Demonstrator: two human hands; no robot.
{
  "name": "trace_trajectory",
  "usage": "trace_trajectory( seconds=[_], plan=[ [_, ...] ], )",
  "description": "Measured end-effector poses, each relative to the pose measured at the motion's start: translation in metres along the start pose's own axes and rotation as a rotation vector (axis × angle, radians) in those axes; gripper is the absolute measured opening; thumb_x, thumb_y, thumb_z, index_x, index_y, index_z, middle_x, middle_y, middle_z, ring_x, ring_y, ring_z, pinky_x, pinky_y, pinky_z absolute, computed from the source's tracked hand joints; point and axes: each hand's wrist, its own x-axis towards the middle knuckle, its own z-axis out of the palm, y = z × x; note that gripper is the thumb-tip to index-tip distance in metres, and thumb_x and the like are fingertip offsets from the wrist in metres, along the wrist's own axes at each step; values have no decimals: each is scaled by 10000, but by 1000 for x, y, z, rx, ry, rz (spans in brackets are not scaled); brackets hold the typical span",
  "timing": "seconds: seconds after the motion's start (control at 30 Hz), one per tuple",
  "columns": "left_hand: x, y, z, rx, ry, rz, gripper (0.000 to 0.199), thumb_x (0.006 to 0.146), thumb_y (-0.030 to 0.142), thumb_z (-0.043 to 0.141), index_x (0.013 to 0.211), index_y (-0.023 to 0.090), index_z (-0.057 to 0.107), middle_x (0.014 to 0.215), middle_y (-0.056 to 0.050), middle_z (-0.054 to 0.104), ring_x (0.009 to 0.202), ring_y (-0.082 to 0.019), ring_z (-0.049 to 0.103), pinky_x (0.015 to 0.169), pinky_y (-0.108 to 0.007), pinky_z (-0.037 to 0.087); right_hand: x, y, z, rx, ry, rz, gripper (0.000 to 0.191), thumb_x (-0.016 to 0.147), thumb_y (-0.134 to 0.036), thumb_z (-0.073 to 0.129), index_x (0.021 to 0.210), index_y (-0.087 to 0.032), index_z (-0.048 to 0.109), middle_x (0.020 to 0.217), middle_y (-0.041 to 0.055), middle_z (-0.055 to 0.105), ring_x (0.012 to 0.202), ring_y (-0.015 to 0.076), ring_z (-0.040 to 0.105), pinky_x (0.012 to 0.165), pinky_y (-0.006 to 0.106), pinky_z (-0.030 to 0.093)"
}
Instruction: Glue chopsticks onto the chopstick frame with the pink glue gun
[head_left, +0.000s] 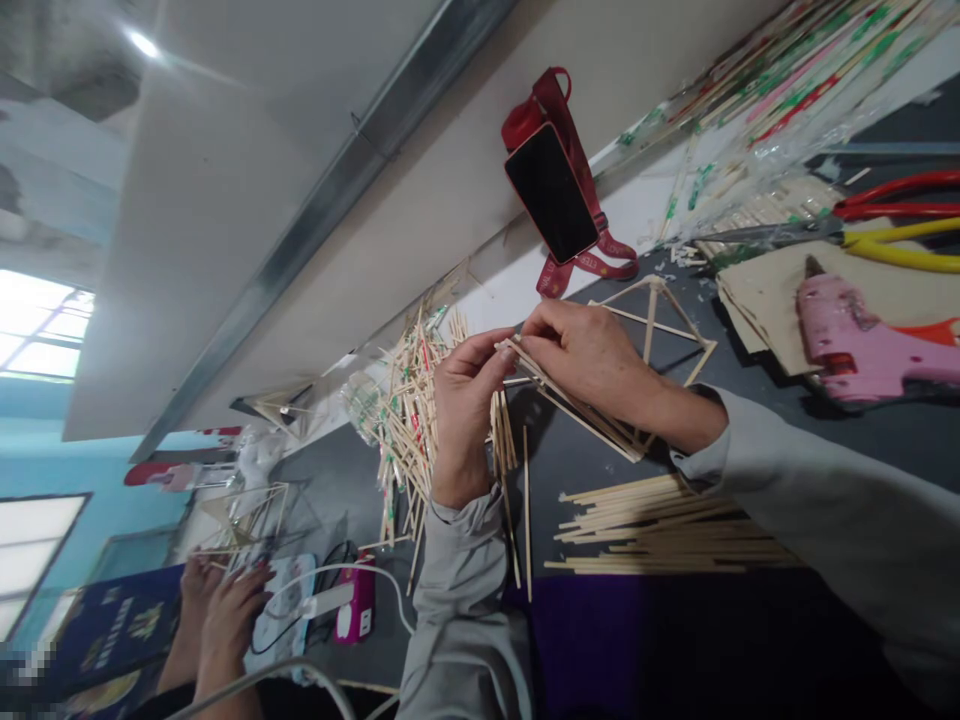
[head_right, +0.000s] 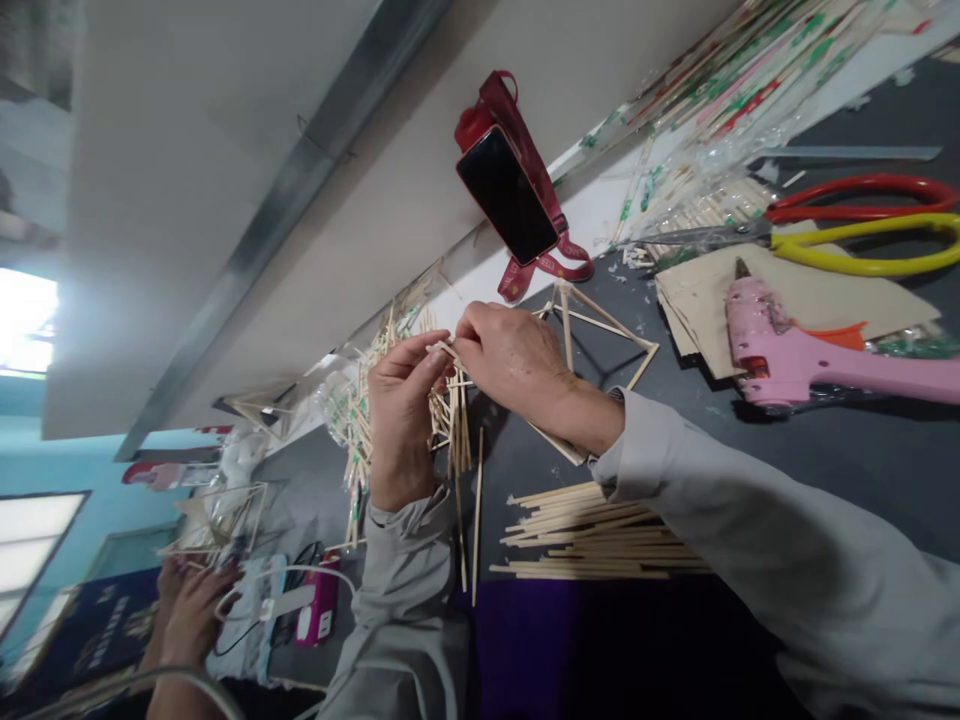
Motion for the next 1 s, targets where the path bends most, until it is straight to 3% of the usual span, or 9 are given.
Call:
trace_trajectory(
  seconds=[0.3,0.67,1.0],
  plan=[
    [1,-3,-3,30,-2,12,225,731,334,868,935,252,819,731,-9,737,565,-80,594,540,-188,477,0,-1,-1,22,-11,21,112,898,-226,615,864,-171,707,808,34,728,736,147,611,711,288,380],
    [2,-7,-10,98,21,20,245,729,343,873,954,259,823,827,-22,759,611,-87,590,523,-189,439,0,-1,-1,59,-21,12,105,892,-209,624,864,-175,719,826,31,741,761,146,630,736,282,404],
    [2,-7,-9,136,44,61,208,735,306,868,934,260,828,806,-17,739,630,-93,600,551,-206,466,1,-5,-5,7,-70,19,148,920,-217,607,846,-174,728,820,36,743,748,143,619,722,279,387]
  ],
)
